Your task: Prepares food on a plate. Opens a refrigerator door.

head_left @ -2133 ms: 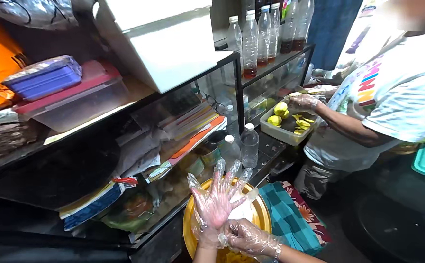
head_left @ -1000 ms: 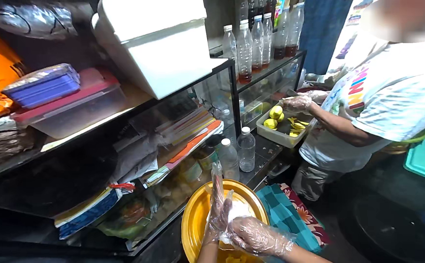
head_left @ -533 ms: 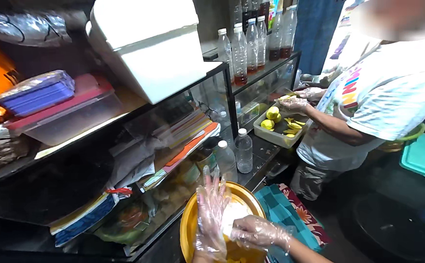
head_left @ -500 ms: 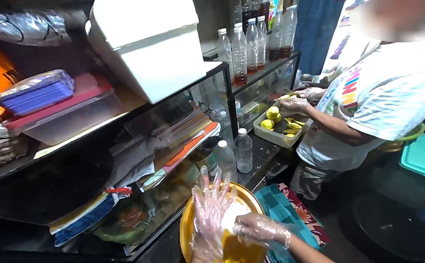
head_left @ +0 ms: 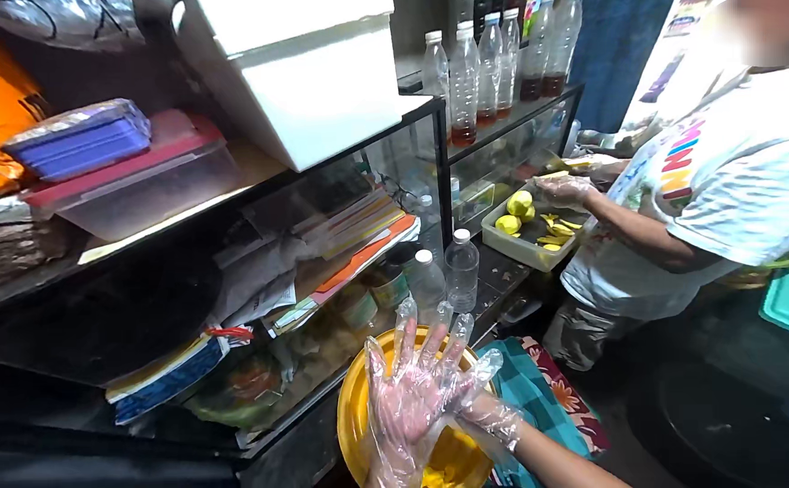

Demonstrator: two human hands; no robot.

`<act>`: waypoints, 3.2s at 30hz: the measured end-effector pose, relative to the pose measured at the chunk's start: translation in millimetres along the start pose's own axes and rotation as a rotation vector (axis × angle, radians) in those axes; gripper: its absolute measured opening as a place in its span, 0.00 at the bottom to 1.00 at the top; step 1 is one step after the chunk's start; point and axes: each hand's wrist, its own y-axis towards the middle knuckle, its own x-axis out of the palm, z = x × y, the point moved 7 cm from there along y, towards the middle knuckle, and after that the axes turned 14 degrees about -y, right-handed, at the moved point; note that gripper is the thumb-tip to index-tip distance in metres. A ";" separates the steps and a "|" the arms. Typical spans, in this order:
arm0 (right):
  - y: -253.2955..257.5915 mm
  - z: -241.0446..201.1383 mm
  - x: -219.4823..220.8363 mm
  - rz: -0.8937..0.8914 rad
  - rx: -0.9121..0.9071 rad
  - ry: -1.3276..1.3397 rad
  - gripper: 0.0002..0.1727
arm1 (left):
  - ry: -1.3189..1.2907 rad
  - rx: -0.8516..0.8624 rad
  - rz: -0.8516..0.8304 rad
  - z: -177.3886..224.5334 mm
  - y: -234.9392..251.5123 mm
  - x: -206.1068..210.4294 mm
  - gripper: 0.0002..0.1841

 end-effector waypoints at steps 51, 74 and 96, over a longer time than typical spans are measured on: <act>-77.4 126.4 -82.6 0.148 0.756 -0.373 0.24 | 0.970 0.796 0.511 145.1 -121.1 -59.0 0.34; -272.6 312.2 -178.7 0.947 1.209 -0.267 0.30 | 0.453 0.223 0.203 60.6 -87.4 -50.9 0.34; 5.7 92.1 32.3 0.077 0.396 0.323 0.28 | 0.742 1.234 0.457 115.6 -416.8 57.6 0.30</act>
